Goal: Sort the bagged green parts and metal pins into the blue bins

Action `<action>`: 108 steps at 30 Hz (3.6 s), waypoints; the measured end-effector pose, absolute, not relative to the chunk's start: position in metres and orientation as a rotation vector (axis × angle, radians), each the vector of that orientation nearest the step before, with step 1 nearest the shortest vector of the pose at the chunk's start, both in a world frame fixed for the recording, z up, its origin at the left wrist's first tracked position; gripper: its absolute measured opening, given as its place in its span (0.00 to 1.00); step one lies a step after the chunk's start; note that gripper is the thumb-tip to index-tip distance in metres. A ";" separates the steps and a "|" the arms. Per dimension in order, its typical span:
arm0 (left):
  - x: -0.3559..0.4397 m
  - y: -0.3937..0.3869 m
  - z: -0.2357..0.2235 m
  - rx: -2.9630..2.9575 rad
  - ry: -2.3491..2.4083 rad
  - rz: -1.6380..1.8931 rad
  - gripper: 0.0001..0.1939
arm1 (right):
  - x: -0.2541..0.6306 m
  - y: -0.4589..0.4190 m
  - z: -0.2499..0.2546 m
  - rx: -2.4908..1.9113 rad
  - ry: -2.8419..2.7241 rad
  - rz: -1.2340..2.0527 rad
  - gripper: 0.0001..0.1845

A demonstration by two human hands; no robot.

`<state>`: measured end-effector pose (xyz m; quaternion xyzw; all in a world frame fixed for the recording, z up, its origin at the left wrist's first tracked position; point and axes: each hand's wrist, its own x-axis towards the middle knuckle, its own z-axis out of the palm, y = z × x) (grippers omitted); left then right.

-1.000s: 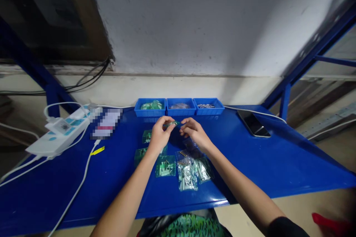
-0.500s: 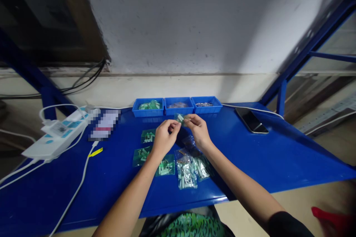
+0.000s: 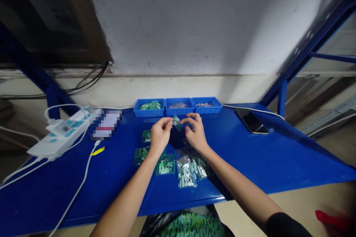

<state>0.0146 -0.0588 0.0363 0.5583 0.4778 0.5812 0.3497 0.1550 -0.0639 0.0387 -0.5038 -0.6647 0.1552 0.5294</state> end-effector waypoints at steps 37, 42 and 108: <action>0.025 -0.070 0.031 2.159 1.289 1.373 0.14 | 0.163 -0.051 0.036 -1.254 -1.452 0.973 0.18; 0.029 -0.070 0.029 2.101 1.248 1.336 0.12 | 0.163 -0.050 0.035 -1.175 -1.446 0.927 0.18; 0.021 -0.068 0.038 1.482 1.161 1.326 0.14 | 0.151 -0.062 0.037 -1.006 -1.587 0.909 0.18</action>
